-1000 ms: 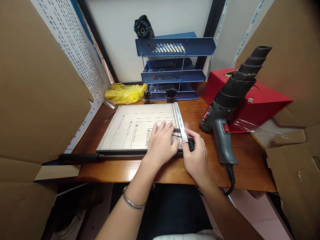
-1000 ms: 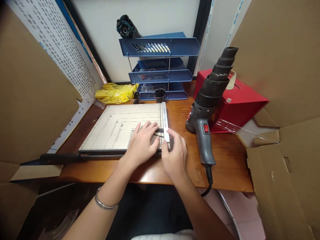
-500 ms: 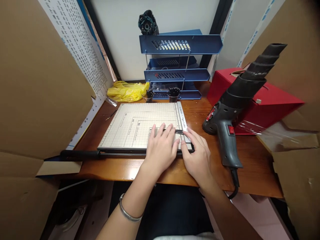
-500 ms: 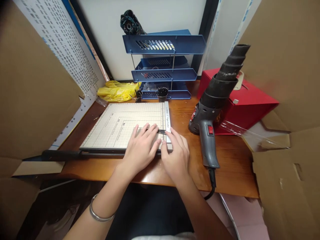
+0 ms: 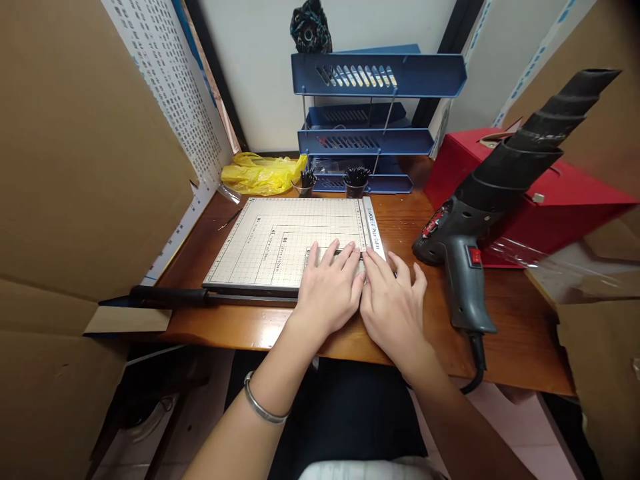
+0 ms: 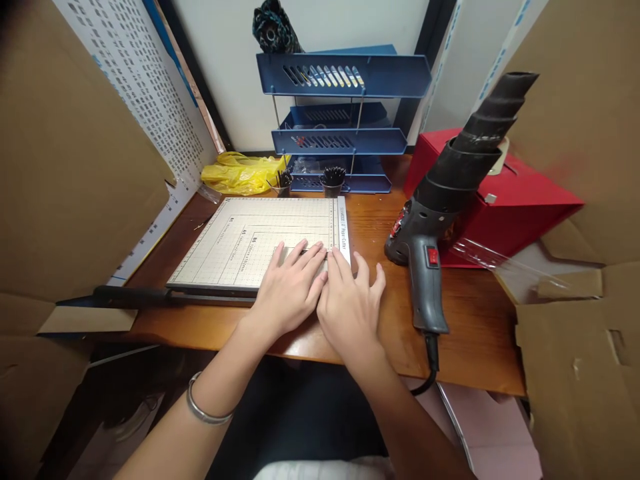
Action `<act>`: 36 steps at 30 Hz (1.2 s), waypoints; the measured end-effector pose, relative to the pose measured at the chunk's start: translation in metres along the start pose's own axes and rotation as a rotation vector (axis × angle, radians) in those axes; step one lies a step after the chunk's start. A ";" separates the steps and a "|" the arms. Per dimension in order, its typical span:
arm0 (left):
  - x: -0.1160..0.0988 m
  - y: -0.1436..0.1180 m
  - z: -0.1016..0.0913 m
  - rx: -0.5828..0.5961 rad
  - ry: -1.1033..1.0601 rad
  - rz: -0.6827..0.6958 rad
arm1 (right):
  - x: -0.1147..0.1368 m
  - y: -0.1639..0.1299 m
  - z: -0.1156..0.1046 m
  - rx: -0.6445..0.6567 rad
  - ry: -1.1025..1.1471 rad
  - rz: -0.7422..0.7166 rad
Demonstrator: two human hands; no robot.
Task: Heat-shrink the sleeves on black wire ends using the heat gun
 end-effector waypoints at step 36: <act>-0.009 -0.006 0.008 0.060 0.027 0.075 | -0.026 0.012 -0.003 0.130 0.082 0.117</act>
Point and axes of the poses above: each hand's wrist, its own y-axis towards the middle knuckle, its own z-axis out of the palm, x = y × z, the point moved 8 cm from there along y, towards the middle knuckle, and after that the axes turned 14 degrees about -z, right-handed, at the moved point
